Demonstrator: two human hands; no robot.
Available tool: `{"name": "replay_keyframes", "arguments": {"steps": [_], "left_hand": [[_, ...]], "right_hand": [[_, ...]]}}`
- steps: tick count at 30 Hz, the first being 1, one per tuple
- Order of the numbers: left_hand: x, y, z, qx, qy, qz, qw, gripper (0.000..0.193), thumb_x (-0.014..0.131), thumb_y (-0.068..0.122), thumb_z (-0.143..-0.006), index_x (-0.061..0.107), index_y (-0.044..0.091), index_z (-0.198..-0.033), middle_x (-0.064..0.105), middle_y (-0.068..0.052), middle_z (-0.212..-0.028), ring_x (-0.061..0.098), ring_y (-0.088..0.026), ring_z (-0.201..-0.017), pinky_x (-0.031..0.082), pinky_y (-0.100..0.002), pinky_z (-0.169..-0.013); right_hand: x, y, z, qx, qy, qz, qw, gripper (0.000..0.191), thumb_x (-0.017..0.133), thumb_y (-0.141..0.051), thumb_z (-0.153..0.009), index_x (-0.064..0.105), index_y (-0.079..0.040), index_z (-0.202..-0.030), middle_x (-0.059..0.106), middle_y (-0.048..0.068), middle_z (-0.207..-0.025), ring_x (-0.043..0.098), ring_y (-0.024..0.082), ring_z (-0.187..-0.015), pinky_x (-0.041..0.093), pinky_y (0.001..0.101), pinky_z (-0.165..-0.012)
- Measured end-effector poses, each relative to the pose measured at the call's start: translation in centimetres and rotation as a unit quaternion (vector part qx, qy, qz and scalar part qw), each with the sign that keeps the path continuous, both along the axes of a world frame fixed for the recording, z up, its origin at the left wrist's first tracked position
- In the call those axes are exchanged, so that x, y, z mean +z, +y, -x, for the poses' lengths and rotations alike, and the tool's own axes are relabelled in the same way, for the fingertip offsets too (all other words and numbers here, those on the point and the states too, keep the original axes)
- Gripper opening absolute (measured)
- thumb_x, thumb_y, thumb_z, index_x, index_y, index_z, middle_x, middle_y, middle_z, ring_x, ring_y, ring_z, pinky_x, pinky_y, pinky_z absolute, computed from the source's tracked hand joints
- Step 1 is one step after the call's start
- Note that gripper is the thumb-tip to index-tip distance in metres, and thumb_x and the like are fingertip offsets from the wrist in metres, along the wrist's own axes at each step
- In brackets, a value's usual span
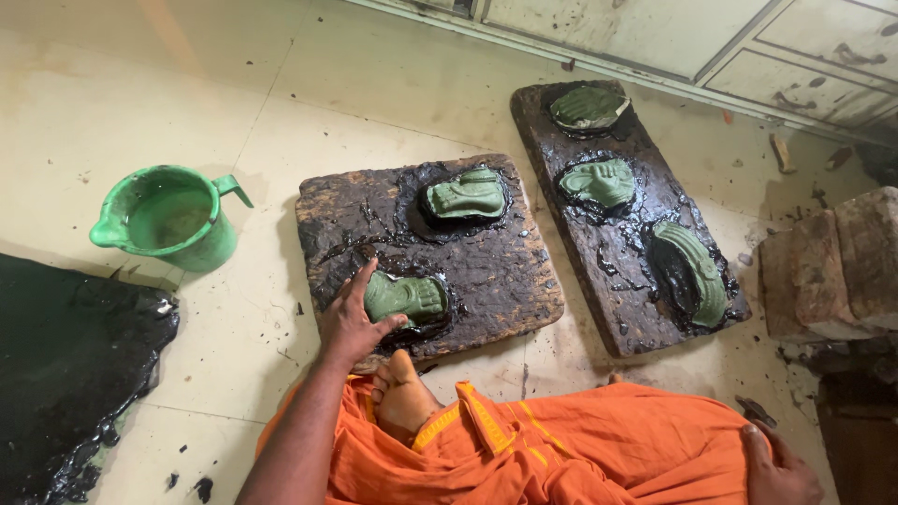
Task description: The person sits on the floor with stone mold boards holding green cast figurine halves. They tap the mold with a hammer and chisel, then pull the mold halves apart and press and lift the green cast pieces out of the mold cavities, working on several molds one after another.
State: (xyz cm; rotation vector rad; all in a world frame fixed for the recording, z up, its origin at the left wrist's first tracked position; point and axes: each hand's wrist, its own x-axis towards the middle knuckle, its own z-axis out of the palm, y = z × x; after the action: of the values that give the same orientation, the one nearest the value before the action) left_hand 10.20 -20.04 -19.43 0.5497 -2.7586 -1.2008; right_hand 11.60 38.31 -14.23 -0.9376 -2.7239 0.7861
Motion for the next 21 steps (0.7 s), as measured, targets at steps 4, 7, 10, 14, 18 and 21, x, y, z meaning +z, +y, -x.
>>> {"name": "replay_keyframes", "arguments": {"steps": [4, 7, 10, 14, 18, 21], "left_hand": [[-0.2, -0.4, -0.1, -0.005, 0.017, 0.029, 0.999, 0.118, 0.088, 0.062, -0.060, 0.030, 0.031, -0.158, 0.050, -0.013, -0.154, 0.039, -0.041, -0.146, 0.035, -0.059, -0.118], [-0.2, -1.4, -0.9, -0.028, 0.041, 0.151, 0.987, 0.115, 0.084, 0.078, -0.059, 0.039, 0.025, -0.152, 0.039, -0.011, -0.164, 0.016, -0.041, -0.157, 0.013, -0.067, -0.124], [-0.4, -2.1, -1.6, -0.014, -0.114, 0.155, 0.981, 0.127, 0.083, 0.081, -0.048, 0.037, 0.028, -0.154, 0.019, -0.006, -0.173, -0.009, -0.040, -0.153, -0.002, -0.070, -0.116], [-0.3, -1.8, -1.7, -0.018, -0.142, 0.115, 0.983, 0.140, 0.085, 0.077, -0.041, 0.029, 0.027, -0.160, 0.018, 0.008, -0.171, -0.014, -0.031, -0.154, -0.007, -0.070, -0.117], [-0.3, -1.7, -1.6, -0.018, -0.124, 0.092, 0.988, 0.133, 0.086, 0.071, -0.046, 0.033, 0.029, -0.160, 0.024, 0.014, -0.169, -0.016, -0.029, -0.158, -0.008, -0.070, -0.121], [-0.7, -1.8, -1.7, -0.027, -0.151, 0.098, 0.983, 0.135, 0.088, 0.072, -0.048, 0.028, 0.029, -0.161, 0.019, 0.013, -0.170, -0.017, -0.026, -0.158, -0.008, -0.069, -0.122]], "right_hand": [[0.4, 0.1, -1.0, 0.060, 0.038, -0.050, 0.996, 0.032, 0.075, -0.034, -0.104, 0.078, -0.007, -0.122, 0.076, 0.017, -0.109, 0.071, 0.024, -0.105, 0.051, 0.0366, -0.096], [0.2, 0.7, -1.8, 0.105, 0.049, -0.051, 0.992, 0.032, 0.073, -0.031, -0.109, 0.076, -0.003, -0.124, 0.075, 0.017, -0.105, 0.070, 0.023, -0.103, 0.052, 0.0362, -0.093], [-0.5, 1.1, -1.8, 0.117, 0.071, -0.011, 0.991, 0.032, 0.070, -0.026, -0.110, 0.074, 0.001, -0.125, 0.075, 0.017, -0.105, 0.070, 0.021, -0.104, 0.053, 0.0337, -0.093], [-1.0, 1.1, -1.5, 0.149, 0.103, 0.001, 0.983, 0.029, 0.070, -0.018, -0.111, 0.073, 0.006, -0.126, 0.074, 0.018, -0.108, 0.070, 0.020, -0.107, 0.053, 0.0311, -0.096], [-1.0, 0.6, -1.2, 0.145, 0.112, 0.052, 0.982, 0.026, 0.069, -0.015, -0.112, 0.072, 0.008, -0.125, 0.074, 0.015, -0.107, 0.070, 0.018, -0.104, 0.054, 0.0289, -0.095], [-0.7, 0.4, -1.4, 0.139, 0.106, 0.038, 0.984, 0.025, 0.069, -0.013, -0.113, 0.073, 0.009, -0.123, 0.074, 0.015, -0.104, 0.069, 0.017, -0.102, 0.053, 0.0285, -0.093]]}}
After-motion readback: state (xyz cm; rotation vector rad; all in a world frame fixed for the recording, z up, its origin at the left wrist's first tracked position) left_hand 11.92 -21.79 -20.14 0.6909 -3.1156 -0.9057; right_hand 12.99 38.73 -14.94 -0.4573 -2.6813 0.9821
